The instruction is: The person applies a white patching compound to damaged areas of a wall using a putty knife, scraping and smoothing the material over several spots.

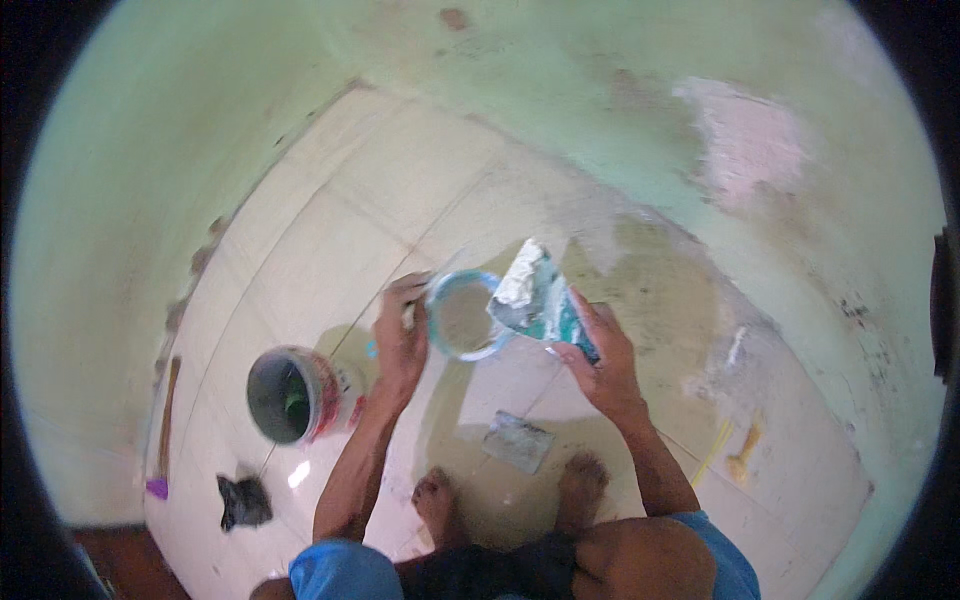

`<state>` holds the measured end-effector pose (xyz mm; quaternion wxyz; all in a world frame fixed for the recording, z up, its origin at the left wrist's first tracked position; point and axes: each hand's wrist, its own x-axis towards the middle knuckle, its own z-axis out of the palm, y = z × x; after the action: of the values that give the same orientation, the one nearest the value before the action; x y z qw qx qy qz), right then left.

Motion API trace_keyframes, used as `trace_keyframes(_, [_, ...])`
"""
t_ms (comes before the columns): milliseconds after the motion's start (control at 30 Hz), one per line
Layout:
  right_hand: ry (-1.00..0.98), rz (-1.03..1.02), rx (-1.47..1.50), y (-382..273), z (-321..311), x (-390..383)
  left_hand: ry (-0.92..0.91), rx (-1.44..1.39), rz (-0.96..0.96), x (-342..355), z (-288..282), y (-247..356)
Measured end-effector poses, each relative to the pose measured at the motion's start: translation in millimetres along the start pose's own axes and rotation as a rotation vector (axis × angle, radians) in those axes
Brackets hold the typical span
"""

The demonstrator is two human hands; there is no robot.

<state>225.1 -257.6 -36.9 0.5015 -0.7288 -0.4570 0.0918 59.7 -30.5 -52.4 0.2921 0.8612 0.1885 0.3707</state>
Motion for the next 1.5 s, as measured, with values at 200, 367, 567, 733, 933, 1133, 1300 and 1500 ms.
trace_keyframes(200, [0.020, 0.192, -0.193, 48.2, -33.1, -16.8, -0.016, -0.027, -0.135, 10.3, -25.8, 16.2])
trace_keyframes(367, [0.137, 0.337, -0.326, 106.3, -69.6, -14.6, -0.300, 0.074, 0.053, 37.9, -44.1, 19.9])
trace_keyframes(567, [0.347, 0.233, -0.428, 166.8, -90.9, 50.0, -0.559, 0.213, 0.045, 33.4, -97.0, 44.0])
trace_keyframes(733, [0.279, 0.402, -0.349, 171.8, -113.1, 105.5, -0.635, 0.337, -0.040, -4.0, -145.4, 40.5])
trace_keyframes(933, [0.347, 0.645, 0.281, 184.8, -147.6, 111.1, -0.518, 0.209, -0.242, -45.7, -154.3, 18.1])
trace_keyframes(1133, [0.331, 0.704, 0.128, 165.8, -168.2, 65.1, -0.545, 0.340, -0.318, -73.5, -171.3, 26.7])
trace_keyframes(1300, [0.283, 0.692, 0.084, 171.9, -152.5, 73.5, -0.497, 0.281, -0.211, -67.8, -167.8, 26.3])
trace_keyframes(1500, [0.278, 0.655, 0.161, 180.3, -148.9, 114.1, -0.599, 0.392, -0.213, -63.6, -157.8, 30.2])
